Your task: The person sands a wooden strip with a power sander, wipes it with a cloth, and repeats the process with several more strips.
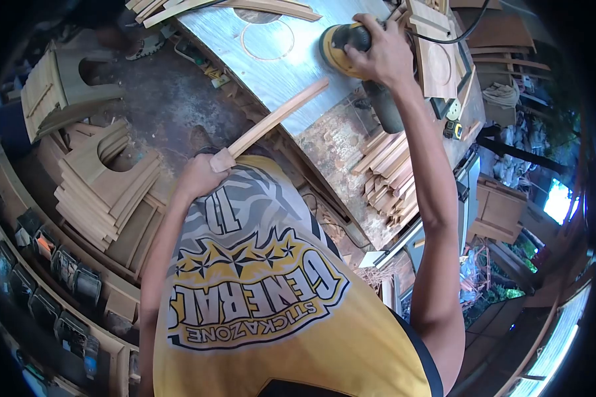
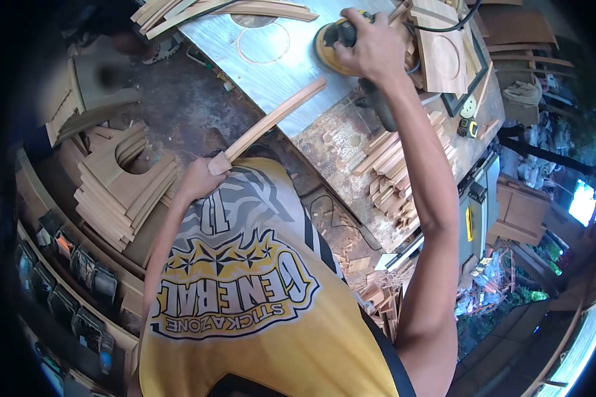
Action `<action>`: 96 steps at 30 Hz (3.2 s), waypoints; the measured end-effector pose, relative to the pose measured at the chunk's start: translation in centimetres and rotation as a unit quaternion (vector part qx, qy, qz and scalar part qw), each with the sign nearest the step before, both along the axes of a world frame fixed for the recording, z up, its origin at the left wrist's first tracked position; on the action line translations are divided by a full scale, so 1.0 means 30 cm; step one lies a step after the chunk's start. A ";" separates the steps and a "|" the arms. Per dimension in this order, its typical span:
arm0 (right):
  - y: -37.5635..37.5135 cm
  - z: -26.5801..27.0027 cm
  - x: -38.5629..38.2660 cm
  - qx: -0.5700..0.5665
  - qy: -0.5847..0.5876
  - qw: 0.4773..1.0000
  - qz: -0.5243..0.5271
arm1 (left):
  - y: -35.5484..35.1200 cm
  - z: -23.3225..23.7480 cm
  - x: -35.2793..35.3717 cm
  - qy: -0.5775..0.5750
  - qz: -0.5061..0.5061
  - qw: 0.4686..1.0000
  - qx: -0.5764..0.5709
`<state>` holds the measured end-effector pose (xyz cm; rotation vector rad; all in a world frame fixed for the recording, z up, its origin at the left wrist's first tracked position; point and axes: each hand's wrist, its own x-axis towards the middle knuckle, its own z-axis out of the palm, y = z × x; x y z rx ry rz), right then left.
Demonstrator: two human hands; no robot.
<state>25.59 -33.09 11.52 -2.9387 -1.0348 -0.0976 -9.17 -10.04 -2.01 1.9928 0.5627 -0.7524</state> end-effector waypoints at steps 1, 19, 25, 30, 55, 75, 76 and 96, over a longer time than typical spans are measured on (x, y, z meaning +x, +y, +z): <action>0.015 0.011 -0.038 -0.007 0.014 1.000 0.006 | -0.006 0.003 0.006 0.005 0.002 1.000 0.001; 0.135 -0.026 -0.323 0.035 0.129 0.986 0.097 | 0.044 -0.006 0.184 -0.041 0.016 0.999 0.022; 0.073 -0.024 -0.070 0.010 0.060 0.998 -0.028 | 0.173 0.012 0.239 -0.070 -0.001 0.995 0.066; 0.075 -0.024 0.022 0.060 0.014 0.995 -0.074 | 0.366 0.246 0.186 -0.077 0.111 0.988 0.074; 0.151 -0.069 -0.071 0.085 0.063 0.993 -0.060 | 0.274 0.616 0.184 -0.377 0.103 0.913 0.114; 0.084 0.063 -0.113 0.087 0.034 0.995 0.036 | 0.058 0.030 0.211 -0.016 0.065 0.997 0.023; 0.113 0.036 -0.104 0.073 0.030 0.996 0.050 | 0.067 0.031 0.219 -0.004 0.059 0.997 0.041; 0.283 -0.017 -0.260 0.022 0.102 0.972 0.210 | 0.080 -0.046 0.284 0.008 0.070 0.995 0.071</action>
